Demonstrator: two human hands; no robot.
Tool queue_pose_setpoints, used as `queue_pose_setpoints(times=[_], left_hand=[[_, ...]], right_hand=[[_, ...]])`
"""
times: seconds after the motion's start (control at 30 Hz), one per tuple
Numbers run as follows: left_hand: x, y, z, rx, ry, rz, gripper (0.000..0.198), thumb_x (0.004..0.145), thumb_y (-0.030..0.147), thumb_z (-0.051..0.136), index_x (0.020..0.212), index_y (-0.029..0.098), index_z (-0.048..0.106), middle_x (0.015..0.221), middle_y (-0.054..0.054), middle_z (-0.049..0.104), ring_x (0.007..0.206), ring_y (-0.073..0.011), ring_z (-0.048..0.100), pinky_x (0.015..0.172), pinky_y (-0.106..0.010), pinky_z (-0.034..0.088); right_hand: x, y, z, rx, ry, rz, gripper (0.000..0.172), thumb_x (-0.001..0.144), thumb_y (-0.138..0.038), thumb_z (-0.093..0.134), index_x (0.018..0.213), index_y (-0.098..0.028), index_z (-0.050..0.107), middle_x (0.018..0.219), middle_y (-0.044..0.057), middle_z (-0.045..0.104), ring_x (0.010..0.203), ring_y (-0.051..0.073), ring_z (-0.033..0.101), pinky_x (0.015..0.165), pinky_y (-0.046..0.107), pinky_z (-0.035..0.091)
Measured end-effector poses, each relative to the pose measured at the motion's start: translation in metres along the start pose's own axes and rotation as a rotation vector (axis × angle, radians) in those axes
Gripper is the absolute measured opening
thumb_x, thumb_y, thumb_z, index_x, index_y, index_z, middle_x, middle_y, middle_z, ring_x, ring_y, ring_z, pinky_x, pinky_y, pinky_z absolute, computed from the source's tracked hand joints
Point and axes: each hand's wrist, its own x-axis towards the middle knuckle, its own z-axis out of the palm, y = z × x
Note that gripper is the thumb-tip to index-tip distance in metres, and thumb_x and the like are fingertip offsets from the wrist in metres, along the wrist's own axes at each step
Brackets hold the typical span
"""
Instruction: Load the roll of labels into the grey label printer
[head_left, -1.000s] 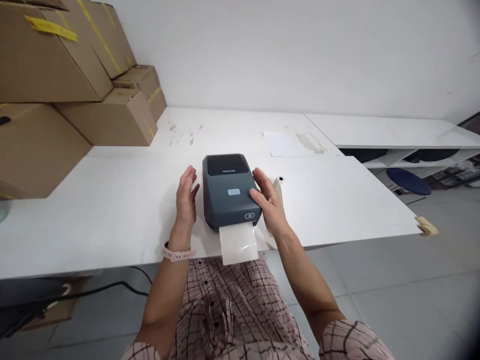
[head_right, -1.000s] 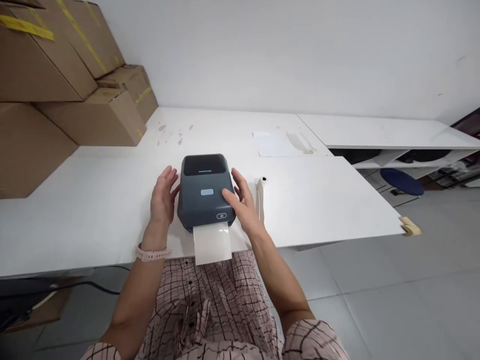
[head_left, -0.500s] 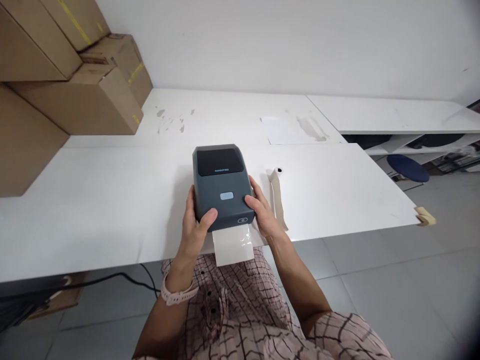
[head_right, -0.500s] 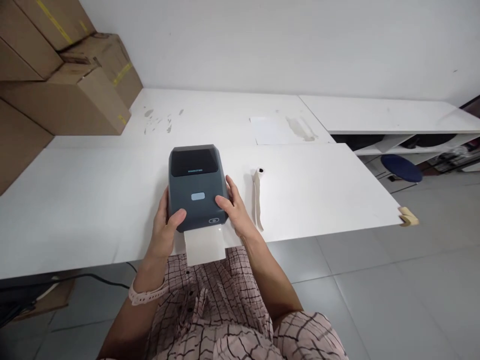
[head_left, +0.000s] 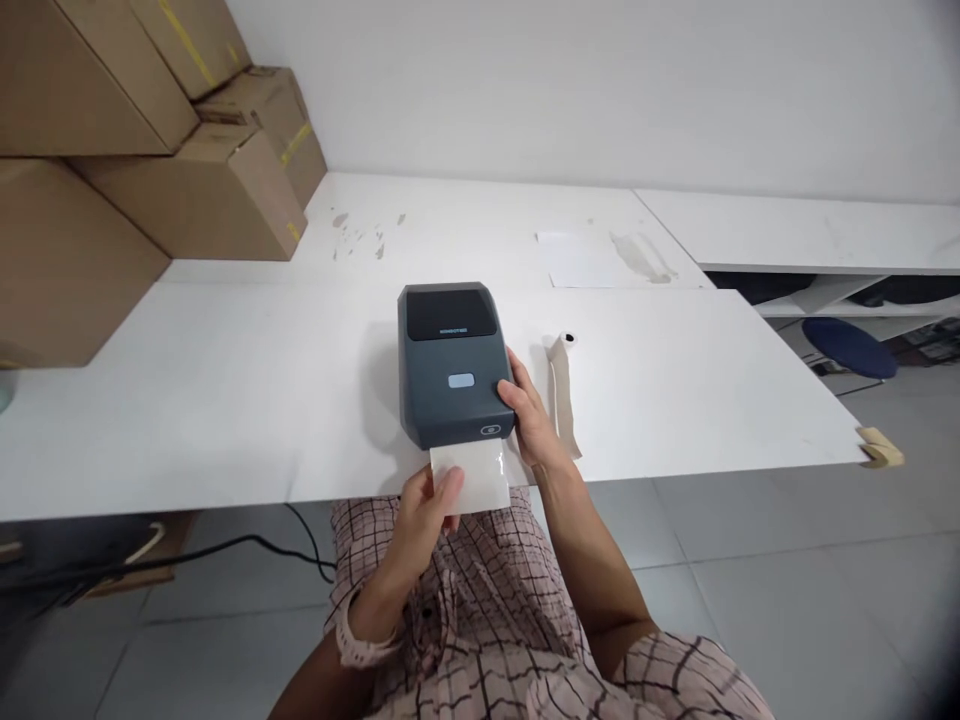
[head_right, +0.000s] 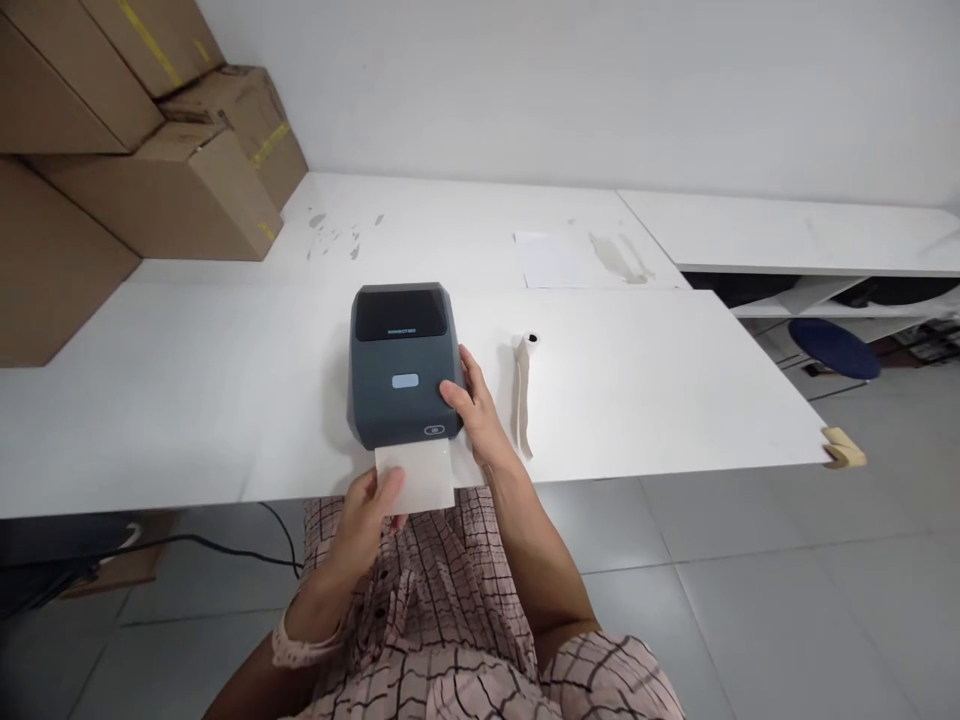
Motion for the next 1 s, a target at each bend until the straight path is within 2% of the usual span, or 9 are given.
queue_pose_setpoints(times=[0.13,0.27,0.4,0.5,0.6,0.7,0.77,0.83,1.0], left_hand=[[0.003,0.019,0.005,-0.180,-0.021,-0.133,0.049,0.069,0.068,0.080,0.074,0.023,0.061,0.060,0.003,0.052,0.048,-0.0107,0.040,0.045,-0.025,0.030],[0.007,0.008,-0.002,-0.068,-0.065,-0.015,0.046,0.077,0.067,0.075,0.082,0.022,0.070,0.067,-0.001,0.062,0.059,-0.0162,0.054,0.057,-0.029,0.046],[0.006,0.002,-0.013,0.246,-0.054,0.183,0.036,0.091,0.052,0.067,0.071,0.021,0.065,0.063,0.000,0.057,0.061,-0.0158,0.052,0.059,-0.028,0.042],[0.006,0.005,-0.019,0.357,0.208,0.507,0.030,0.093,0.035,0.066,0.068,0.022,0.056,0.062,0.003,0.050,0.060,-0.0138,0.049,0.059,-0.027,0.041],[0.014,0.007,-0.024,0.316,0.535,0.881,0.012,0.087,0.025,0.072,0.094,0.024,0.062,0.092,-0.002,0.064,0.089,-0.0187,0.065,0.083,-0.032,0.054],[0.027,0.008,-0.026,0.362,0.489,0.873,0.071,0.084,0.028,0.079,0.147,0.027,0.047,0.151,-0.014,0.052,0.144,-0.0313,0.050,0.118,-0.050,0.044],[0.034,0.008,-0.022,0.382,0.363,0.768,0.097,0.084,0.033,0.081,0.162,0.030,0.025,0.167,-0.017,0.035,0.156,-0.0349,0.035,0.123,-0.053,0.038],[0.039,0.006,-0.014,0.382,0.319,0.724,0.107,0.083,0.036,0.083,0.166,0.031,0.016,0.171,-0.018,0.029,0.159,-0.0363,0.029,0.124,-0.054,0.037],[0.044,-0.001,0.000,0.325,0.380,0.720,0.108,0.084,0.040,0.082,0.167,0.030,0.014,0.173,-0.018,0.024,0.161,-0.0363,0.026,0.127,-0.054,0.033]], right_hand=[[0.001,-0.001,0.000,-0.074,-0.009,0.000,0.091,0.091,-0.067,0.053,0.167,-0.029,0.021,0.174,0.005,0.030,0.158,0.030,0.034,0.129,0.052,0.035],[0.002,0.000,-0.001,-0.044,-0.026,0.007,0.091,0.090,-0.068,0.055,0.165,-0.026,0.023,0.174,0.007,0.029,0.157,0.030,0.037,0.128,0.049,0.037],[-0.005,-0.005,0.002,-0.176,0.069,-0.070,0.080,0.095,-0.061,0.053,0.163,-0.028,0.027,0.172,0.009,0.034,0.157,0.033,0.037,0.125,0.056,0.040],[-0.016,-0.014,0.009,-0.576,0.298,-0.439,0.053,0.101,-0.043,0.052,0.153,-0.037,0.043,0.153,0.005,0.058,0.154,0.031,0.040,0.124,0.061,0.037],[-0.025,-0.020,0.019,-0.897,0.319,-0.866,0.042,0.099,-0.025,0.058,0.140,-0.035,0.054,0.116,0.002,0.077,0.135,0.027,0.061,0.121,0.054,0.038],[-0.029,-0.025,0.030,-1.045,0.275,-0.959,0.036,0.099,-0.030,0.061,0.135,-0.024,0.055,0.109,0.003,0.080,0.119,0.025,0.069,0.121,0.046,0.034],[-0.029,-0.031,0.035,-1.114,0.276,-0.954,0.031,0.102,-0.035,0.057,0.129,-0.020,0.057,0.107,0.005,0.080,0.113,0.024,0.071,0.120,0.043,0.032],[-0.026,-0.037,0.040,-1.178,0.254,-0.971,0.026,0.102,-0.033,0.055,0.124,-0.019,0.058,0.105,0.006,0.080,0.108,0.023,0.072,0.120,0.042,0.031],[-0.022,-0.038,0.039,-1.178,0.214,-0.956,0.017,0.102,-0.028,0.057,0.117,-0.021,0.060,0.106,0.006,0.079,0.105,0.022,0.073,0.119,0.042,0.033]])
